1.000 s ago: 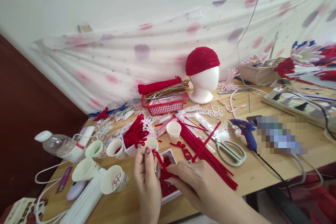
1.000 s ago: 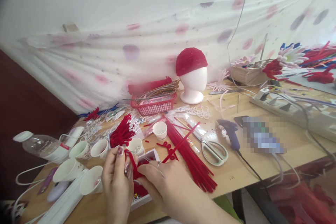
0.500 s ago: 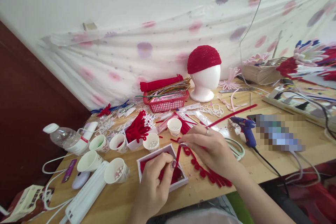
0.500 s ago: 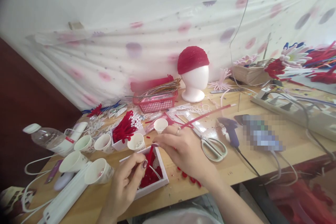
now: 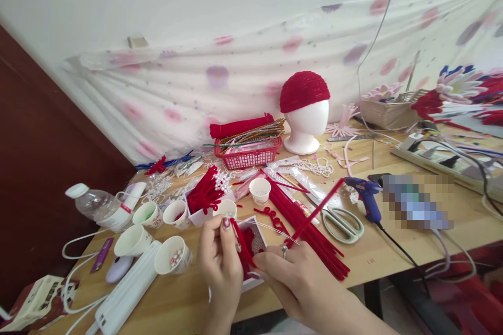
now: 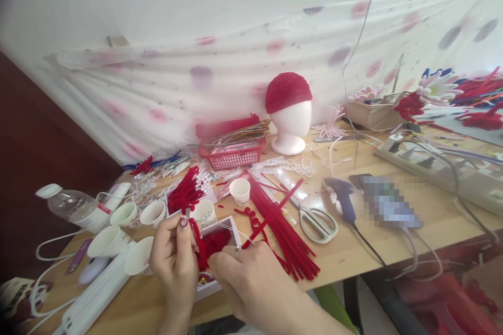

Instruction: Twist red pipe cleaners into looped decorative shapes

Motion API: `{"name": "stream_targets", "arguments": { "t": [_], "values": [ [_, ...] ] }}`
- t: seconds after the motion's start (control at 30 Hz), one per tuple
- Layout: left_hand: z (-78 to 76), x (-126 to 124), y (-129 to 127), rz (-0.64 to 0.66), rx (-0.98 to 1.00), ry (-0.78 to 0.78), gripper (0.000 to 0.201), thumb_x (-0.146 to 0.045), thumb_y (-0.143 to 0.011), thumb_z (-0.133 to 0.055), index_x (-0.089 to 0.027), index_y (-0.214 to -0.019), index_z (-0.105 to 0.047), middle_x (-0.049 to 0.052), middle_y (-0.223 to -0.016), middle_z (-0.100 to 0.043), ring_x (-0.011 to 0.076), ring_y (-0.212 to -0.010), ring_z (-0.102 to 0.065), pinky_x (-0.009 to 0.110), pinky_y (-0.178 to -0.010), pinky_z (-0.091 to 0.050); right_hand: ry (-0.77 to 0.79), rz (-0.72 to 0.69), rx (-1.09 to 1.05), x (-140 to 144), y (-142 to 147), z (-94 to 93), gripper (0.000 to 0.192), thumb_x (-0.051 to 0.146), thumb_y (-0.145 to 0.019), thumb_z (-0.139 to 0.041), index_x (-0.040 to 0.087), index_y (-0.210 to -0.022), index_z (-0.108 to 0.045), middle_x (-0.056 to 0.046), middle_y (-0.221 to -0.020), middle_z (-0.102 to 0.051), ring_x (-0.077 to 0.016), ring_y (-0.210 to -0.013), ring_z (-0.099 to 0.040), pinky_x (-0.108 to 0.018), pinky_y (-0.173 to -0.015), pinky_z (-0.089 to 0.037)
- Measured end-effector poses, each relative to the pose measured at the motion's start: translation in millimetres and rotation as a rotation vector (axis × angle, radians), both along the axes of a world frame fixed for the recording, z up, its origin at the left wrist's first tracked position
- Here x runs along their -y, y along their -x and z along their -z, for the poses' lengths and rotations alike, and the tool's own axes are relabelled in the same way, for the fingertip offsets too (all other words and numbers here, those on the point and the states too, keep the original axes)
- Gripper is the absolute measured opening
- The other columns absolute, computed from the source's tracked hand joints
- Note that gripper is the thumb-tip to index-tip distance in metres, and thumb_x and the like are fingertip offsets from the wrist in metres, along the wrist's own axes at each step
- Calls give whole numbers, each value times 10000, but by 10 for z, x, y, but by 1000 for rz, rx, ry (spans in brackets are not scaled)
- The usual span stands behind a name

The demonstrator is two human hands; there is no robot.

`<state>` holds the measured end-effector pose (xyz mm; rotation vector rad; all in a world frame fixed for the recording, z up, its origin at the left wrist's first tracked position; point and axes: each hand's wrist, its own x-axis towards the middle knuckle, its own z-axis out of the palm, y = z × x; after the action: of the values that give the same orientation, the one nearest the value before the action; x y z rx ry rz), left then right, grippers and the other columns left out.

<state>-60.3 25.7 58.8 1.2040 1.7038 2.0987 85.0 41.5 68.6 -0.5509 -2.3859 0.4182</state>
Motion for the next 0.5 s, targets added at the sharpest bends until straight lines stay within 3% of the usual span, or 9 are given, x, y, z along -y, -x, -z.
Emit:
{"name": "stream_targets", "arguments": {
  "t": [0.13,0.23,0.3,0.37,0.5],
  "values": [
    [52,55,54,-112,-285,52,76,-237,-926,-555,-221,-891,-620,18,-749,-664,174,-665,-610,264,-659,-448,14,-25,32,1,-149,-147,248,99,-959,-359,193,-830,-548,5,-660,-575,-120,-506,-411,-269,-494,-252],
    [70,152,69,43,-340,123,89,-213,-909,-557,-227,-868,-635,25,-719,-666,189,-672,-614,282,-675,-444,-125,62,-20,-189,-307,-332,256,69,-943,-374,181,-933,-603,1,-668,-579,-119,-495,-411,-277,-488,-243],
    [60,219,53,205,-282,130,141,-241,-928,-552,-228,-819,-640,-6,-625,-591,162,-581,-541,268,-605,-412,-142,83,-54,-408,-375,-417,264,81,-955,-396,185,-986,-637,5,-688,-609,-108,-490,-423,-264,-493,-264],
    [42,251,25,347,-145,118,212,-302,-952,-557,-219,-772,-631,-36,-562,-497,126,-501,-442,246,-516,-349,-45,62,-77,-641,-372,-408,247,125,-981,-415,178,-923,-650,2,-689,-618,-109,-552,-503,-237,-541,-327],
    [34,166,-4,478,192,-27,276,-359,-976,-558,-202,-753,-600,-74,-515,-402,80,-437,-355,207,-463,-321,234,11,-146,-828,-187,-122,215,200,-992,-454,176,-938,-660,6,-719,-628,-121,-637,-564,-214,-598,-386]
  ]
}}
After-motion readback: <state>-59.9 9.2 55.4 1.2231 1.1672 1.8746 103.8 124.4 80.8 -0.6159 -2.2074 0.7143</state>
